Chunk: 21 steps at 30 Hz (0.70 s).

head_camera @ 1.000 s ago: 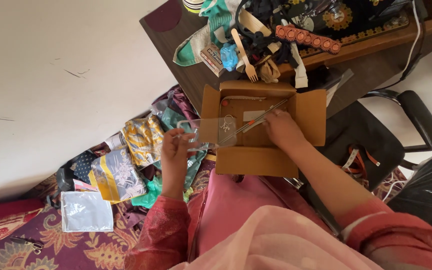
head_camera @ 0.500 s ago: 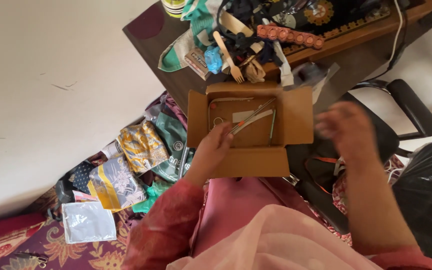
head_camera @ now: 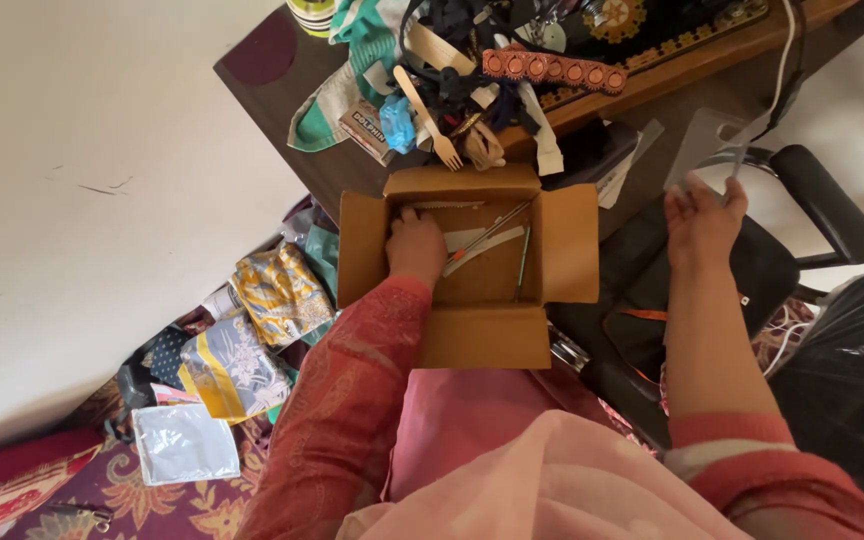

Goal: Unbox and inspect small items from a cardboard box

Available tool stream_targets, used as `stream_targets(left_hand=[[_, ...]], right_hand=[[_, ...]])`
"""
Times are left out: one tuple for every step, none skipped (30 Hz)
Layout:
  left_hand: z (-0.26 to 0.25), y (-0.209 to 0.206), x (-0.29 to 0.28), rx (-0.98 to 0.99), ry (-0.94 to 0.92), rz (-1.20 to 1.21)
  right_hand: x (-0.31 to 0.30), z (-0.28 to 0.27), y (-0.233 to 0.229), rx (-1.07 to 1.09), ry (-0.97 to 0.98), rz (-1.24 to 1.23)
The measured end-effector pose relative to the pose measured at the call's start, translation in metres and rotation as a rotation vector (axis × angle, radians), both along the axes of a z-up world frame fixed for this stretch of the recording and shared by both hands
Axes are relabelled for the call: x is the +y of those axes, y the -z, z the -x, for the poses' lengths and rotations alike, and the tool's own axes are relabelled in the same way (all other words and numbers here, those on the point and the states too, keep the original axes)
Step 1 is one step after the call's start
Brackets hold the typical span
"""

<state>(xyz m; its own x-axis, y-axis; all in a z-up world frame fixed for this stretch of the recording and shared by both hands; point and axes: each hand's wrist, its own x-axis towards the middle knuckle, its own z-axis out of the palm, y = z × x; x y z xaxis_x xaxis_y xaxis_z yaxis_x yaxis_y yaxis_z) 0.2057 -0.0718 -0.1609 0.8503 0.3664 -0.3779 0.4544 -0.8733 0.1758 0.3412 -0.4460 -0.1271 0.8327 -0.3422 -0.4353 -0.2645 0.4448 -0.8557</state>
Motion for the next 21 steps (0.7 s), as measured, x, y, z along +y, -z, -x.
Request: stream_targets(left_hand=[[0.001,-0.003,-0.001,0.006,-0.005,-0.002],[0.002,-0.005,-0.001,0.043,0.012,0.004],[0.001,-0.009,-0.001,0.078,0.027,0.009],[0.003,-0.018,-0.002,0.082,0.02,0.006],[0.006,-0.027,-0.003,0.11,0.05,0.038],[0.008,-0.037,-0.004,0.137,0.08,0.07],[0.01,-0.037,-0.004,0.139,0.073,0.066],[0.013,-0.037,-0.003,0.119,0.098,0.074],[0.015,-0.037,-0.004,0.099,0.125,0.084],[0.014,-0.043,-0.004,0.101,0.119,0.083],[0.013,-0.048,-0.004,0.078,0.091,0.037],[0.011,-0.054,-0.005,0.056,0.063,-0.009],[0.011,-0.046,-0.004,0.055,0.06,-0.007],[0.01,-0.038,-0.004,0.051,0.038,-0.035],[0.009,-0.029,-0.004,0.046,0.018,-0.063],[0.009,-0.017,-0.003,0.046,0.018,-0.061],[0.009,-0.005,-0.003,-0.04,0.001,-0.109],[0.01,0.007,-0.003,-0.127,-0.017,-0.158],[0.009,0.009,-0.003,-0.127,-0.016,-0.156],[0.009,0.011,-0.004,-0.14,-0.01,-0.182],[0.008,0.013,-0.004,-0.154,-0.005,-0.21]], right_hand=[[-0.002,-0.008,0.006,0.006,-0.005,-0.002],[-0.004,-0.016,0.012,0.018,0.007,-0.012],[-0.004,-0.026,0.017,0.028,0.018,-0.023],[-0.003,-0.031,0.02,0.031,0.011,-0.026],[-0.003,-0.037,0.023,0.022,-0.003,-0.022],[-0.002,-0.042,0.026,0.012,-0.017,-0.019],[-0.005,-0.05,0.036,0.014,-0.024,-0.022],[-0.009,-0.058,0.045,0.054,-0.06,0.02],[-0.013,-0.065,0.053,0.094,-0.094,0.065],[-0.01,-0.065,0.05,0.095,-0.1,0.063],[-0.009,-0.066,0.046,0.131,-0.172,0.181],[-0.007,-0.066,0.042,0.166,-0.244,0.299],[-0.008,-0.07,0.047,0.165,-0.246,0.3],[-0.01,-0.073,0.052,0.16,-0.285,0.385],[-0.012,-0.076,0.057,0.155,-0.319,0.469],[-0.014,-0.078,0.057,0.156,-0.319,0.472],[-0.015,-0.079,0.057,0.187,-0.345,0.582],[-0.017,-0.079,0.057,0.218,-0.37,0.693],[-0.016,-0.075,0.051,0.219,-0.369,0.695],[-0.016,-0.071,0.045,0.197,-0.378,0.681],[-0.014,-0.067,0.04,0.174,-0.387,0.665]])
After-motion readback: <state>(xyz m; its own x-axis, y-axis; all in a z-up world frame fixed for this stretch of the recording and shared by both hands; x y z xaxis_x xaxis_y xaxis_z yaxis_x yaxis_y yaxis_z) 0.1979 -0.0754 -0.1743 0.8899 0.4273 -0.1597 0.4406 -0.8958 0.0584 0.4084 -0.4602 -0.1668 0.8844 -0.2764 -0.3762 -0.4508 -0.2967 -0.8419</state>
